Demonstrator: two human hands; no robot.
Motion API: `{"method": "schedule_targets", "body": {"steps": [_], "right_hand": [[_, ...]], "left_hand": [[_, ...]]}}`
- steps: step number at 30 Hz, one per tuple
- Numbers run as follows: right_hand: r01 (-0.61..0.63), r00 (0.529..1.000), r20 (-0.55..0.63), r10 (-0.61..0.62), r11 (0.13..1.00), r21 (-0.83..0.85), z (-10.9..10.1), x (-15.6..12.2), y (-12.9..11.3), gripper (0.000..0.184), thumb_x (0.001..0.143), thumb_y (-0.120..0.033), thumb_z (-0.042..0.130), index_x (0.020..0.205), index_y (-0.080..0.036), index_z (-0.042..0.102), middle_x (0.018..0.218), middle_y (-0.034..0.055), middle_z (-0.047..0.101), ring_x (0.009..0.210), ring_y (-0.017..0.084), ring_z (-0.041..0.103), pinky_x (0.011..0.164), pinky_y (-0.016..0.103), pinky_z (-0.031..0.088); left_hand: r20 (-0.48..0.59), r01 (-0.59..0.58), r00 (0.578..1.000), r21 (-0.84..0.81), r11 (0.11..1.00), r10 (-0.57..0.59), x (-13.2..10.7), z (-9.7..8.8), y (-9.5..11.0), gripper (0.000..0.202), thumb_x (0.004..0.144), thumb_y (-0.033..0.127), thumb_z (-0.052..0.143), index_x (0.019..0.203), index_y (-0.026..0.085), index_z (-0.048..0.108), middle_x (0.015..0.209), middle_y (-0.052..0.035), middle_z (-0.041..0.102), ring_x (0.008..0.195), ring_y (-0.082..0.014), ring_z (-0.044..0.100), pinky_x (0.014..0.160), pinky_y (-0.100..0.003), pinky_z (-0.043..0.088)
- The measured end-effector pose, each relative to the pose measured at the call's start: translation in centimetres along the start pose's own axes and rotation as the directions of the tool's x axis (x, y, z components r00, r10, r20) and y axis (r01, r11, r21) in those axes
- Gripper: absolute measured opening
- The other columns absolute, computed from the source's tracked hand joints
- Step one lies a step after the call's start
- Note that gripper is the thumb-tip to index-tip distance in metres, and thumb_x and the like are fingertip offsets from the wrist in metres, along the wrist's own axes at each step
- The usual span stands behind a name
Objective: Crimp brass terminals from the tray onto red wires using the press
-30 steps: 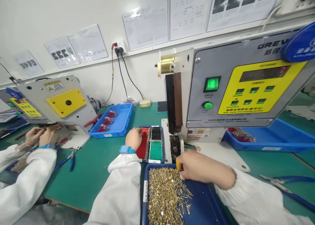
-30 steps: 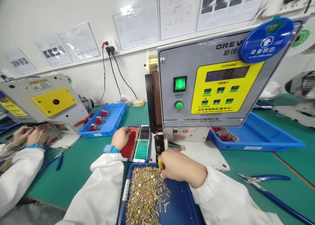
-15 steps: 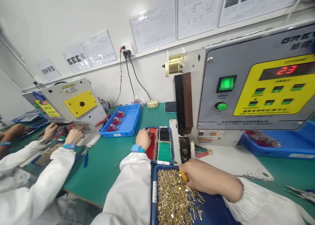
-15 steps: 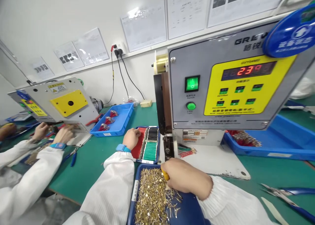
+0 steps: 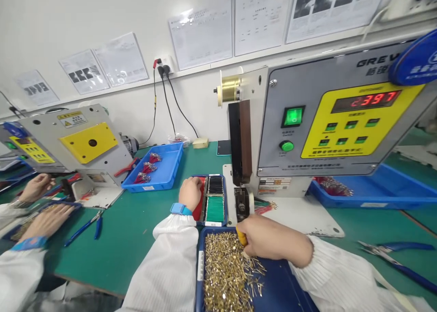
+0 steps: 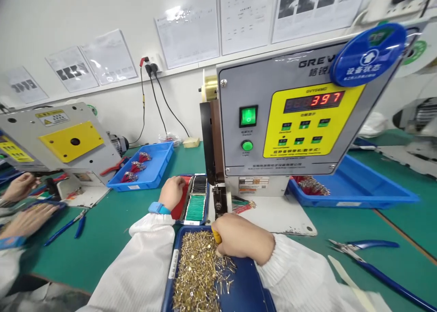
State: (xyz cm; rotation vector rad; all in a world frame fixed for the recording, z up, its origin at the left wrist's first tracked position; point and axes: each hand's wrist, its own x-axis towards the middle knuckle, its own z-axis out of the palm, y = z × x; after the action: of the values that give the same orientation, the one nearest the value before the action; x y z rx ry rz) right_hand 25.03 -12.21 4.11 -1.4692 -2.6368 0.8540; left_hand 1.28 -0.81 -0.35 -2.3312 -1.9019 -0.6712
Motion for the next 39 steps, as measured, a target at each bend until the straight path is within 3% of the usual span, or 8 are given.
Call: {"method": "schedule_targets", "body": {"steps": [7,12,16,28,31,35,39], "right_hand": [[0.017,0.999,0.033,-0.014,0.996,-0.092,-0.1,0.1,-0.3,0.005,0.066,-0.015,0.069,0.065,-0.016,0.065,0.059,-0.0009,0.056,0.053,0.011,0.047,0.050,0.023,0.028],[0.055,0.998,0.013,-0.054,0.986,-0.156,-0.4,-0.1,-0.6,0.003,0.067,-0.015,0.066,0.065,-0.015,0.064,0.057,-0.0002,0.051,0.049,0.010,0.037,0.047,0.025,0.024],[0.077,0.997,0.010,-0.076,0.981,-0.180,-0.3,-0.1,-0.5,0.003,0.065,-0.014,0.064,0.063,-0.015,0.062,0.054,-0.0013,0.044,0.048,0.009,0.031,0.047,0.025,0.021],[0.129,0.991,0.032,-0.128,0.990,-0.063,-1.3,-0.6,-0.5,0.009,0.066,-0.011,0.061,0.064,-0.016,0.053,0.063,-0.0018,0.048,0.055,0.010,0.039,0.049,0.022,0.026],[0.124,0.991,0.045,-0.124,0.992,-0.013,-1.1,-0.3,-0.5,0.010,0.065,-0.008,0.061,0.069,-0.016,0.058,0.064,-0.0027,0.051,0.055,0.009,0.041,0.050,0.021,0.026],[0.095,0.990,0.096,-0.101,0.993,0.070,-1.0,0.0,-0.2,0.023,0.065,-0.003,0.057,0.079,-0.016,0.069,0.065,-0.0025,0.060,0.054,0.008,0.047,0.052,0.020,0.031],[0.040,0.985,0.163,-0.061,0.991,0.124,-1.2,0.0,0.2,0.024,0.067,-0.005,0.056,0.079,-0.017,0.073,0.068,-0.0012,0.065,0.056,0.009,0.054,0.050,0.019,0.033]], "left_hand": [[0.216,-0.087,0.972,-0.020,0.996,0.090,-1.1,-0.9,4.5,0.028,0.087,0.011,0.046,0.088,0.017,0.072,0.089,-0.0093,0.066,0.091,-0.0215,0.059,0.084,-0.032,0.043],[0.307,-0.110,0.946,0.015,0.994,0.100,-1.4,-1.4,5.5,0.023,0.083,0.009,0.050,0.080,0.017,0.071,0.087,-0.0093,0.065,0.087,-0.0226,0.059,0.079,-0.033,0.043],[0.305,-0.113,0.947,0.015,0.994,0.103,-1.5,-1.3,5.4,0.022,0.084,0.008,0.049,0.080,0.017,0.069,0.085,-0.0089,0.064,0.086,-0.0224,0.059,0.076,-0.032,0.042],[0.246,-0.120,0.961,-0.028,0.992,0.124,-1.2,-0.6,5.0,0.024,0.085,0.008,0.047,0.080,0.017,0.069,0.088,-0.0088,0.066,0.090,-0.0226,0.057,0.082,-0.034,0.043],[0.262,-0.118,0.956,-0.056,0.991,0.129,-1.2,-0.8,4.9,0.022,0.083,0.009,0.051,0.077,0.018,0.070,0.087,-0.0082,0.066,0.088,-0.0227,0.057,0.081,-0.034,0.042],[0.275,-0.111,0.954,-0.053,0.992,0.122,-1.4,-0.9,5.0,0.023,0.082,0.006,0.049,0.077,0.017,0.069,0.086,-0.0087,0.066,0.087,-0.0228,0.057,0.079,-0.033,0.042],[0.267,-0.095,0.958,-0.059,0.994,0.107,-1.5,-1.0,5.2,0.021,0.083,0.007,0.049,0.077,0.017,0.067,0.086,-0.0081,0.065,0.088,-0.0228,0.057,0.080,-0.033,0.041]]}}
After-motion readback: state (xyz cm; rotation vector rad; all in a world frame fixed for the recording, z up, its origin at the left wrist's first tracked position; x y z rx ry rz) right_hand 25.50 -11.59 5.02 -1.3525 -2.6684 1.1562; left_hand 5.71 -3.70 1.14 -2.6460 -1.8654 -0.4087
